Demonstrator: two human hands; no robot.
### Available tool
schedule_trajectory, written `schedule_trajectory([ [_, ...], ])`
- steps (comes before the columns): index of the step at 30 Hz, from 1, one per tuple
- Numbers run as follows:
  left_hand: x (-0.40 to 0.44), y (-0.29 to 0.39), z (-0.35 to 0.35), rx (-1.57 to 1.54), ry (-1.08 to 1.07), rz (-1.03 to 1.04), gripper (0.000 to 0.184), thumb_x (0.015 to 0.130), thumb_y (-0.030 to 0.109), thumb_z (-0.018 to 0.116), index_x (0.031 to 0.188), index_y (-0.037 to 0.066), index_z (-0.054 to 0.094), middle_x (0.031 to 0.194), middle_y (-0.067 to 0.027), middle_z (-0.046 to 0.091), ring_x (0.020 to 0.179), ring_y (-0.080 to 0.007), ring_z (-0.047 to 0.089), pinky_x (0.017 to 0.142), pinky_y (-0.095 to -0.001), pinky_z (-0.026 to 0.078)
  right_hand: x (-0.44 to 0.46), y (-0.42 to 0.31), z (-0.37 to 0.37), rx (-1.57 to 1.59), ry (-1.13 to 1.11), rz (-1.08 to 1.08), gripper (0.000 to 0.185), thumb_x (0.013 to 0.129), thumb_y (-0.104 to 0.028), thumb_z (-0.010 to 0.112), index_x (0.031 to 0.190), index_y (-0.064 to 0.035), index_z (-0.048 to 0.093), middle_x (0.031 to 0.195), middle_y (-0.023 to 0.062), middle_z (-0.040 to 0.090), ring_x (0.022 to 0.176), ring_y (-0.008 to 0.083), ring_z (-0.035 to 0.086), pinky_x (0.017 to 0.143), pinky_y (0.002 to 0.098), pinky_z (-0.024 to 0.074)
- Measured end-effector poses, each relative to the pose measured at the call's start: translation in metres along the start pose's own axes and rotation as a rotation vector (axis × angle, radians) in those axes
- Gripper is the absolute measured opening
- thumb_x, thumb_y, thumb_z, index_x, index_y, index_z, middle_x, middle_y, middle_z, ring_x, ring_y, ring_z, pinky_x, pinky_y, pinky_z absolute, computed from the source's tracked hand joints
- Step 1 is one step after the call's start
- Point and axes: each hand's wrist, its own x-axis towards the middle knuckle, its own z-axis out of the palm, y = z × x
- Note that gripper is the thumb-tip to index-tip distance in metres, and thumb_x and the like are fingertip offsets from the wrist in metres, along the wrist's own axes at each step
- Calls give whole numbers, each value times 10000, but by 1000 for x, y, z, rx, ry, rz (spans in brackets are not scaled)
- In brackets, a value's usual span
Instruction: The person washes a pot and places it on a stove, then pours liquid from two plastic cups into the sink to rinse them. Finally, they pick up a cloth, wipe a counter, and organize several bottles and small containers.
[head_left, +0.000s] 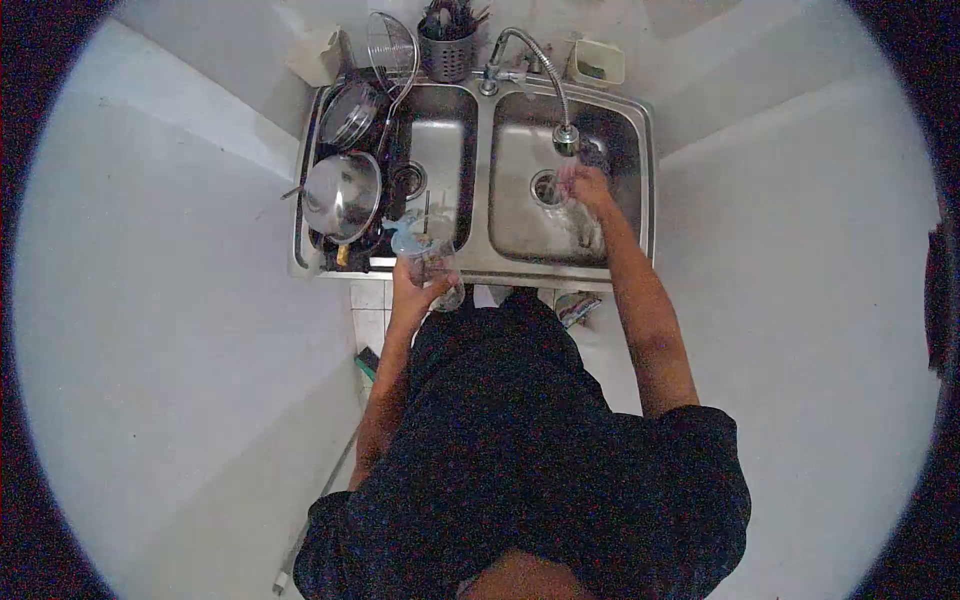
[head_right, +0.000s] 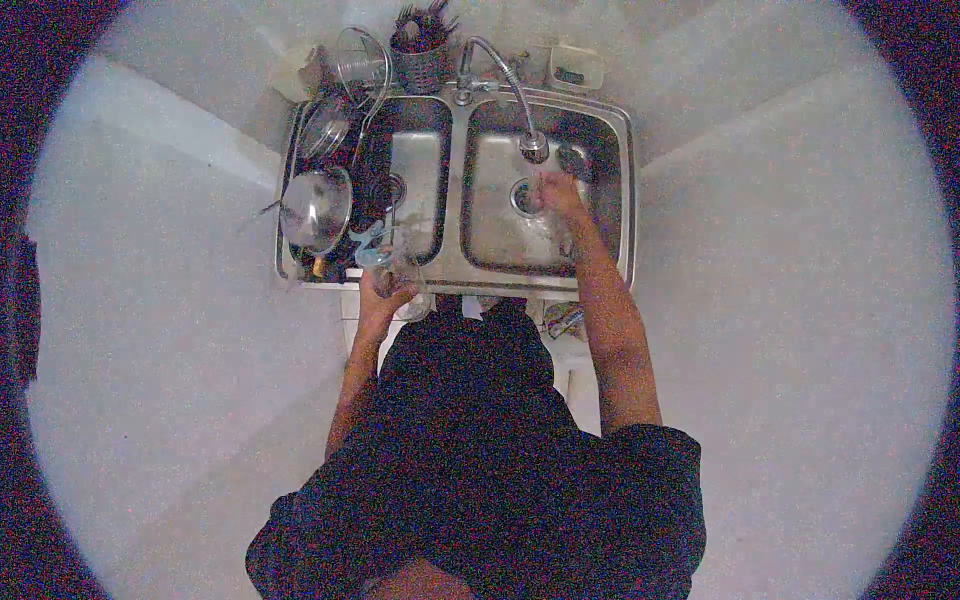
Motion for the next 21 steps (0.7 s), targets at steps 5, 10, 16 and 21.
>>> schedule_trajectory([
  [5, -2, -2, 4, -68, 61, -9, 733, 732, 32, 837, 1341, 20, 429, 1266, -126, 583, 1134, -243, 599, 957, -374, 502, 27, 63, 25, 1111, 67, 229, 277, 1004, -64, 416, 1214, 92, 507, 1220, 234, 606, 1080, 327, 645, 956, 432, 556],
  [10, 1, 0, 12, -15, 53, -32, 730, 739, 11, 825, 1350, 22, 425, 1269, -117, 578, 1152, -237, 584, 980, -366, 487, 54, 86, 27, 1570, -161, 40, 297, 1016, -59, 395, 1259, 95, 465, 1270, 245, 565, 1151, 348, 603, 1011, 432, 528],
  [16, 18, -11, 33, -40, 43, 36, 705, 735, -12, 812, 1328, 5, 432, 1260, -111, 574, 1144, -219, 578, 975, -368, 488, 66, 69, 4, 539, -1, -102, 269, 944, -150, 491, 1093, 47, 597, 1064, 230, 625, 1015, 331, 637, 890, 445, 526],
  [21, 15, 9, 58, -107, 87, -22, 708, 732, 3, 816, 1323, 2, 427, 1237, -122, 572, 1118, -233, 584, 974, -377, 491, 112, 47, -41, -489, 267, -443, 279, 905, -248, 568, 835, -9, 694, 693, 132, 654, 700, 289, 667, 665, 438, 508],
])
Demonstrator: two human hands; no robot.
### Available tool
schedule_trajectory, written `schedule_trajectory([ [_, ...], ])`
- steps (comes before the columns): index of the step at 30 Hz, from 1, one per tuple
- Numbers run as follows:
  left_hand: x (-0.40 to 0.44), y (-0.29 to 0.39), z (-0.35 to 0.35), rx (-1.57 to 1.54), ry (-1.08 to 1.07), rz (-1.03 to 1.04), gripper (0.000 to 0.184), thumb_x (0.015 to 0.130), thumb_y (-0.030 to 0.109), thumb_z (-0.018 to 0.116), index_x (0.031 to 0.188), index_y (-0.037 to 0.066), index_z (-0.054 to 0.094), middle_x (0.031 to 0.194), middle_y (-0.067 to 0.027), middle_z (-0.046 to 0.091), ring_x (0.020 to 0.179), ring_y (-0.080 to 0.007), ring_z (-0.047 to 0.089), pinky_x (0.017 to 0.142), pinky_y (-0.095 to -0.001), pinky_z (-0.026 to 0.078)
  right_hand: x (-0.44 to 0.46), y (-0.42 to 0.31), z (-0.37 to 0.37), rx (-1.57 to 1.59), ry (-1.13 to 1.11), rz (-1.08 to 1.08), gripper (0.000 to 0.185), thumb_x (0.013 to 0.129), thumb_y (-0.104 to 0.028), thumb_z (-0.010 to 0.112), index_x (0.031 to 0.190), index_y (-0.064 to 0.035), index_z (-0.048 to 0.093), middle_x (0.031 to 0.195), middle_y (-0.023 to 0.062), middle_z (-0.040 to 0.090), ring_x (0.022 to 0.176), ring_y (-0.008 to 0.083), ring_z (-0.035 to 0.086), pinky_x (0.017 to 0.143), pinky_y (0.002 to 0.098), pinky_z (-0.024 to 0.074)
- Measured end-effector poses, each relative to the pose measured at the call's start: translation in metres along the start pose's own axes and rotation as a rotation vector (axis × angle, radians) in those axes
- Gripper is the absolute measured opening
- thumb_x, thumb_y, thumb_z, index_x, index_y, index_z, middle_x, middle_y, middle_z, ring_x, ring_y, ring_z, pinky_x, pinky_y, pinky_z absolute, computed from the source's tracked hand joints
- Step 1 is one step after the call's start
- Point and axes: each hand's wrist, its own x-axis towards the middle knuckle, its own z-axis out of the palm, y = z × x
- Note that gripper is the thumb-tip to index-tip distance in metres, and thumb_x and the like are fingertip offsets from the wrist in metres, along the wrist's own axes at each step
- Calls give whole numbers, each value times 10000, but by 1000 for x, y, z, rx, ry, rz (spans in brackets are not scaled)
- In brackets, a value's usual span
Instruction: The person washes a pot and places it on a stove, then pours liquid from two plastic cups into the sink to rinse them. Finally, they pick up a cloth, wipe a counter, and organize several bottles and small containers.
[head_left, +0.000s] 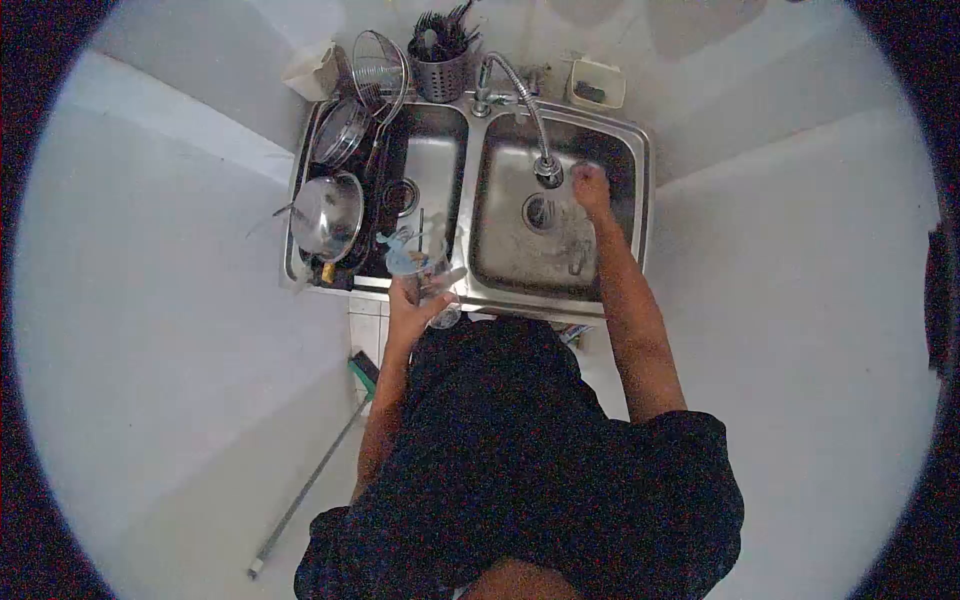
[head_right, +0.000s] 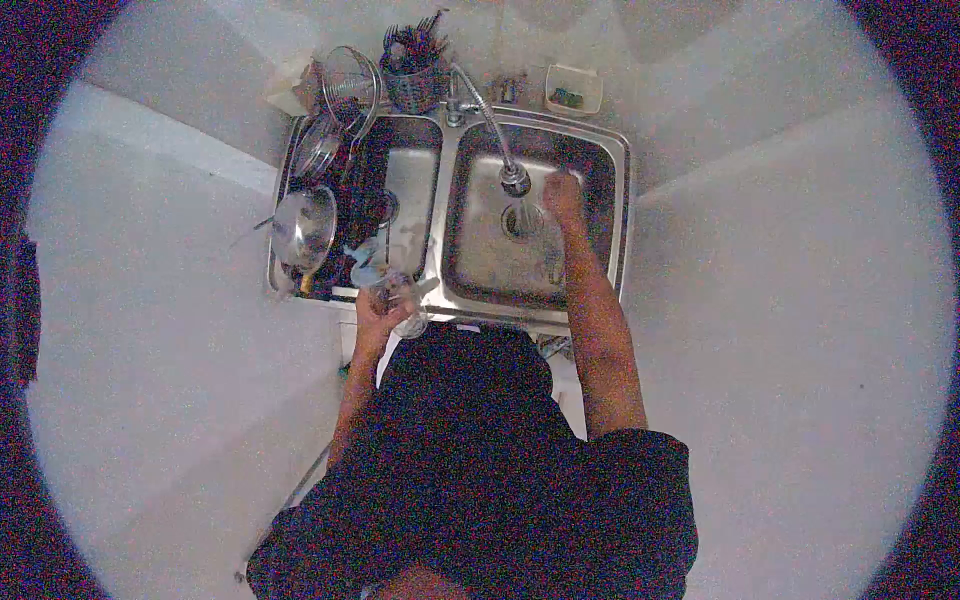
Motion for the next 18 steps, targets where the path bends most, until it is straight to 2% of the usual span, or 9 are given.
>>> schedule_trajectory([
  [2, 1, -21, -4, 45, 22, 50, 713, 729, 0, 814, 1325, 2, 423, 1229, -124, 571, 1101, -236, 590, 967, -378, 495, 25, -51, -17, 504, -100, 318, 238, 929, -242, 564, 896, -52, 705, 739, 92, 669, 691, 230, 660, 637, 376, 510],
  [4, 1, -30, -1, 55, 46, 78, 716, 726, -4, 813, 1326, 1, 422, 1220, -124, 574, 1087, -235, 595, 961, -379, 497, 46, -91, -21, 828, -186, 407, 231, 952, -213, 535, 1013, -36, 670, 829, 90, 689, 698, 208, 665, 628, 347, 525],
  [7, -4, -30, 15, 42, 102, 72, 721, 723, -5, 816, 1327, 1, 423, 1204, -121, 585, 1076, -230, 601, 953, -379, 499, 94, -79, 18, 1081, -538, 549, 279, 960, -195, 514, 1090, 34, 607, 901, 124, 689, 716, 232, 669, 651, 360, 551],
  [9, -13, -27, 25, 71, 160, 47, 729, 721, 2, 823, 1330, 1, 423, 1190, -118, 593, 1075, -230, 603, 949, -381, 500, 122, -71, 29, 1062, -688, 614, 273, 961, -178, 505, 1069, 53, 603, 925, 138, 688, 768, 237, 675, 684, 367, 563],
  [11, -20, -35, 24, 112, 196, 47, 733, 718, 9, 829, 1330, 3, 426, 1188, -121, 597, 1088, -235, 603, 947, -382, 501, 135, -67, 43, 1173, -774, 681, 265, 958, -166, 504, 1059, 60, 600, 950, 154, 687, 817, 246, 678, 721, 375, 571],
  [13, -29, -45, 24, 141, 254, 56, 737, 715, 13, 834, 1329, 5, 426, 1190, -126, 599, 1097, -239, 604, 946, -382, 502, 144, -89, 29, 1416, -776, 748, 253, 951, -157, 513, 1059, 56, 599, 974, 171, 686, 865, 260, 678, 760, 384, 574],
  [15, -36, -49, 31, 154, 328, 79, 742, 712, 15, 838, 1327, 5, 424, 1197, -135, 598, 1102, -242, 608, 945, -380, 505, 132, -136, 0, 1352, -619, 586, 226, 946, -125, 511, 1035, 71, 581, 1055, 202, 640, 975, 292, 632, 875, 368, 538],
  [17, -40, -54, 37, 92, 345, 97, 769, 708, 31, 849, 1339, 7, 410, 1219, -149, 591, 1101, -250, 612, 948, -383, 506, 132, -155, -11, 1428, -556, 542, 231, 949, -104, 504, 1080, 77, 563, 1105, 216, 619, 1059, 314, 603, 962, 379, 504],
  [18, -44, -58, 40, 93, 368, 101, 775, 709, 36, 850, 1344, 7, 406, 1221, -150, 589, 1100, -251, 613, 948, -385, 507, 134, -155, -13, 1535, -573, 594, 259, 955, -99, 499, 1137, 76, 555, 1115, 214, 621, 1088, 319, 598, 990, 398, 488],
])
